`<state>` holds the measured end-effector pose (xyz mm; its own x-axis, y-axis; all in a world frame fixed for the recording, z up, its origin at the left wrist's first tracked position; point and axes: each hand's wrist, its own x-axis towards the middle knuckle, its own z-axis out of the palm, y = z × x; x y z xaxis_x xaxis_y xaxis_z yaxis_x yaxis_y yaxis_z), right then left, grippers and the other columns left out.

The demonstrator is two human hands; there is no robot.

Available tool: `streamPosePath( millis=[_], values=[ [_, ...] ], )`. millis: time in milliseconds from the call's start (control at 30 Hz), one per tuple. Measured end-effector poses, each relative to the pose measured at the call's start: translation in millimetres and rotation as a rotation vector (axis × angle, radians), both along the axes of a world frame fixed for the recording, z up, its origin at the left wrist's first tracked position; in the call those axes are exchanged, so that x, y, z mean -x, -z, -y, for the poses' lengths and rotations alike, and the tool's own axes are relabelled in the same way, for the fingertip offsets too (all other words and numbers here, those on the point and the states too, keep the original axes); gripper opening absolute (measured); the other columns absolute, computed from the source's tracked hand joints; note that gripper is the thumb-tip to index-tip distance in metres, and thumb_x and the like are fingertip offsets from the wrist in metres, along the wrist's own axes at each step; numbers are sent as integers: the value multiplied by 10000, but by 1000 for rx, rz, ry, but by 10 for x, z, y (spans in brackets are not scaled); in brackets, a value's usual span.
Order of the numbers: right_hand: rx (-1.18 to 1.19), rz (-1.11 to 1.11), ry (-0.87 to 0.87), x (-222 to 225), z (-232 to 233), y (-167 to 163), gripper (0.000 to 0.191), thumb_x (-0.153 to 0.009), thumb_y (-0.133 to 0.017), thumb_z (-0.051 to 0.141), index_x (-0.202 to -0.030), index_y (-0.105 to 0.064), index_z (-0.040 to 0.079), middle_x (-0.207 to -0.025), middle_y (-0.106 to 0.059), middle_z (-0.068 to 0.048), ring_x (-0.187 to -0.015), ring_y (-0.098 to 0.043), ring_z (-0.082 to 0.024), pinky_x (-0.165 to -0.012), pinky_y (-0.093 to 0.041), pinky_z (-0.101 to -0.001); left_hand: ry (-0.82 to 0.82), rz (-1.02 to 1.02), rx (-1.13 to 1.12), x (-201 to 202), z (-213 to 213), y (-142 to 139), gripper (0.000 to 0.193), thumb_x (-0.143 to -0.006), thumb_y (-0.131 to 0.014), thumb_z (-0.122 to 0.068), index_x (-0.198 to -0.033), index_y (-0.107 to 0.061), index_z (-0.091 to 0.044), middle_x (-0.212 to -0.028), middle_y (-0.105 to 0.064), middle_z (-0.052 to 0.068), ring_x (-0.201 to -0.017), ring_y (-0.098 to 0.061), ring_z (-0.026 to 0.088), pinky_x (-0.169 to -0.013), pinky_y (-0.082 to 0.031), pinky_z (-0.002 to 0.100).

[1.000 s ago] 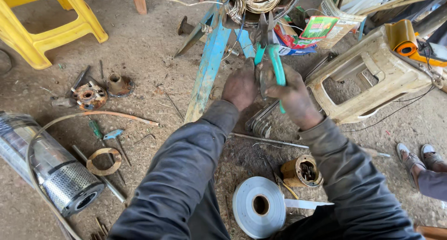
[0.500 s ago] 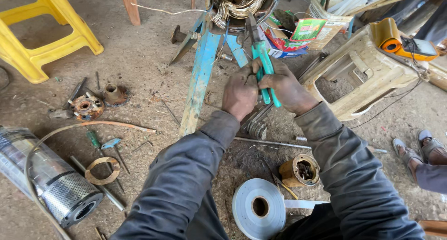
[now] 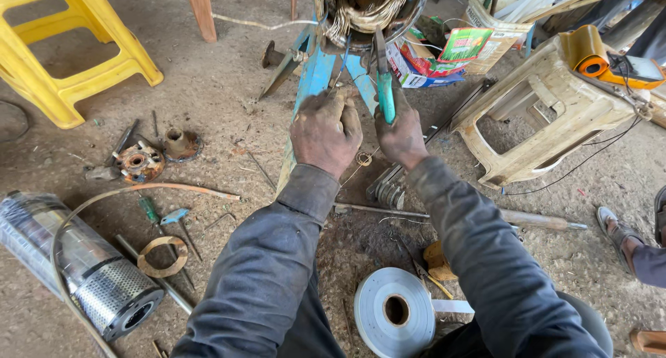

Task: The person uses pliers to pull and cut copper windings from a motor stator. They repeatedly grip, pull, and snip the wires, clearing the stator bore throughout the clip.

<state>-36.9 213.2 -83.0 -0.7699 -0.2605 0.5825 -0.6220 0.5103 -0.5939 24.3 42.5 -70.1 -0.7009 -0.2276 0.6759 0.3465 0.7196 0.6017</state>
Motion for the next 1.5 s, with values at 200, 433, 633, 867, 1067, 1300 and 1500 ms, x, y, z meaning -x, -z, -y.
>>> streamPosePath(
  millis=[200,433,633,867,1067,1300,1500],
  values=[
    [27,53,-85,150,-120,100,586,-911,-575,24,-1486,-462,-5,-1054,-690,-137,-933,-675,-254,-820,-559,-396,-227,-188,254,280,-74,-106,491,-938,-706,-308,-1418,-643,-387,-1630,-185,248,-1501,-140,520,-1173,-221,781],
    [-44,416,-216,-128,-272,-387,163,-955,-612,9,-1106,-633,-49,-872,-662,-107,-772,-630,-174,-679,-533,-356,-348,-289,355,694,-55,-280,534,-959,-737,-367,-1468,-589,-439,-1686,-58,250,-1547,81,504,-1206,-118,808],
    [224,789,-92,-176,-218,-355,258,-1052,-645,229,-1006,-633,-24,-774,-608,-132,-590,-571,-215,-547,-487,-384,-329,-243,343,766,-22,-173,505,-980,-744,-359,-1461,-594,-376,-1662,-66,308,-1550,51,500,-1213,-125,822],
    [35,-71,3,173,-10,129,144,-938,-651,82,-1026,-594,-16,-844,-632,-178,-752,-612,-274,-721,-509,-412,-301,-198,303,728,-21,-111,557,-997,-697,-354,-1527,-527,-363,-1654,-132,291,-1545,-34,507,-1163,-164,826],
    [84,34,-23,254,-37,134,129,-926,-668,95,-986,-590,12,-793,-622,-139,-719,-595,-253,-701,-508,-393,-307,-274,279,774,-45,-87,548,-1024,-699,-372,-1533,-496,-379,-1673,-119,272,-1571,-61,489,-1186,-180,821],
    [139,239,218,0,50,-55,231,-943,-688,226,-1004,-738,8,-738,-699,-156,-661,-642,-204,-609,-495,-391,-287,-212,210,703,-91,-53,580,-1059,-663,-403,-1586,-440,-305,-1689,-147,256,-1593,-108,479,-1207,-176,789],
    [107,-17,323,86,208,112,287,-951,-727,242,-922,-691,-41,-728,-681,-235,-665,-694,-372,-615,-516,-448,-217,-368,109,518,-153,-17,603,-1136,-591,-391,-1611,-289,-176,-1670,-132,242,-1563,-128,435,-1221,-173,659]
  ],
)
